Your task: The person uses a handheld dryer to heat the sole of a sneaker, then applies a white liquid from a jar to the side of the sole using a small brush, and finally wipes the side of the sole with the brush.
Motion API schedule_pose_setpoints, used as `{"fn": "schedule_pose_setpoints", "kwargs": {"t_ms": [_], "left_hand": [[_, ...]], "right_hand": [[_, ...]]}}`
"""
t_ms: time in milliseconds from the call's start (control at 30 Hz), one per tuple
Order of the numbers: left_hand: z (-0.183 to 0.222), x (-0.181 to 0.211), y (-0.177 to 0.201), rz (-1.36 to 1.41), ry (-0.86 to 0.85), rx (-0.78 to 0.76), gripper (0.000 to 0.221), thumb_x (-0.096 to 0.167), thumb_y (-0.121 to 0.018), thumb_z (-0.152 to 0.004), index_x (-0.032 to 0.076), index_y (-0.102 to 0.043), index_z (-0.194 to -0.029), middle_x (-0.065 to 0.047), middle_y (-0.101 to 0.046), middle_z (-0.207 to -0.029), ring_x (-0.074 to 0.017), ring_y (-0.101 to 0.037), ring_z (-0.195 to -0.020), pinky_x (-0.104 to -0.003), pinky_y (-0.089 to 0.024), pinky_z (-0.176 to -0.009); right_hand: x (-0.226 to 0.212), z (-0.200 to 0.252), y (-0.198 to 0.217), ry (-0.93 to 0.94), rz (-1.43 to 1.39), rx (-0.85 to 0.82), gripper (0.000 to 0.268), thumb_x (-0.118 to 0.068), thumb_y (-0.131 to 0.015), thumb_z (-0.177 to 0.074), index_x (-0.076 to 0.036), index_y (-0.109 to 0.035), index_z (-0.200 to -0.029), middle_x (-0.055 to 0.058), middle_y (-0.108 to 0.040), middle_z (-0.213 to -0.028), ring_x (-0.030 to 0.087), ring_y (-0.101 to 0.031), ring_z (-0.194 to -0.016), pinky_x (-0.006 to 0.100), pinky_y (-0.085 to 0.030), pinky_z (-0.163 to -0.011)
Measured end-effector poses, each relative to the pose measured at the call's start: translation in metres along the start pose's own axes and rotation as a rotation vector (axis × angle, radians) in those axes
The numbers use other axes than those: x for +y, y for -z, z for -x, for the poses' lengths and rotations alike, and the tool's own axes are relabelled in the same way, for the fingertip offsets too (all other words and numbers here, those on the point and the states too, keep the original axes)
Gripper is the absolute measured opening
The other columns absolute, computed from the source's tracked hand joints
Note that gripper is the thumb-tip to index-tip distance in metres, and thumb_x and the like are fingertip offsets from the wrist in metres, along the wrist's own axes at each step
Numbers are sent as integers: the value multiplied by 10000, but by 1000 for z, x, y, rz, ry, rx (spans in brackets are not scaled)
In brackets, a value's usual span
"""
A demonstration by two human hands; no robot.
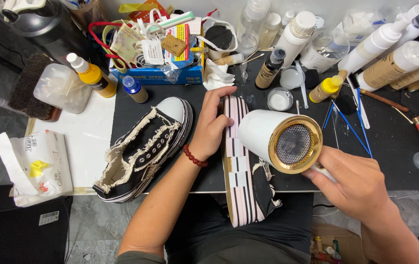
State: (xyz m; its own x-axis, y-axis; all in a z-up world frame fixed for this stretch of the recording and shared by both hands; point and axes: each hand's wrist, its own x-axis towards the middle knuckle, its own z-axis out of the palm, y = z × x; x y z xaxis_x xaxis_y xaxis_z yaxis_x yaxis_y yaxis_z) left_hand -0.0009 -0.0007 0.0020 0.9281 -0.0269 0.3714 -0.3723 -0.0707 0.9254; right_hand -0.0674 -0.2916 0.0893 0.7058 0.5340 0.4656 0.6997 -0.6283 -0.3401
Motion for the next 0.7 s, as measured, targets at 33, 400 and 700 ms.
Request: {"fn": "schedule_pose_setpoints", "kwargs": {"t_ms": [33,400,700], "left_hand": [[0,0,0,4,2,-2,604,105,-569,-775,52,-562,-1376,-135,-534,-1309,-269,-528,-1250,-347,-406,-1102],[1,4,0,7,2,-10,597,107,-571,-775,56,-570,-1370,-137,-530,-1330,-276,-525,-1268,-339,-393,-1119],[1,0,0,-7,-17,-4,601,106,-582,-780,50,-568,-1378,-141,-532,-1335,-281,-517,-1290,-340,-369,-1151]], "right_hand": [[-1,0,0,37,-34,-27,373,-109,-814,-740,-4,-688,-1075,130,-741,-949,258,-745,-752,360,-581,-638],[6,0,-5,17,-108,40,324,-116,-775,-813,27,-681,-1089,133,-740,-940,204,-751,-759,306,-581,-668],[23,20,-11,-65,-2,27,380,-181,-818,-793,3,-697,-1102,121,-733,-873,223,-731,-707,335,-555,-649]]}}
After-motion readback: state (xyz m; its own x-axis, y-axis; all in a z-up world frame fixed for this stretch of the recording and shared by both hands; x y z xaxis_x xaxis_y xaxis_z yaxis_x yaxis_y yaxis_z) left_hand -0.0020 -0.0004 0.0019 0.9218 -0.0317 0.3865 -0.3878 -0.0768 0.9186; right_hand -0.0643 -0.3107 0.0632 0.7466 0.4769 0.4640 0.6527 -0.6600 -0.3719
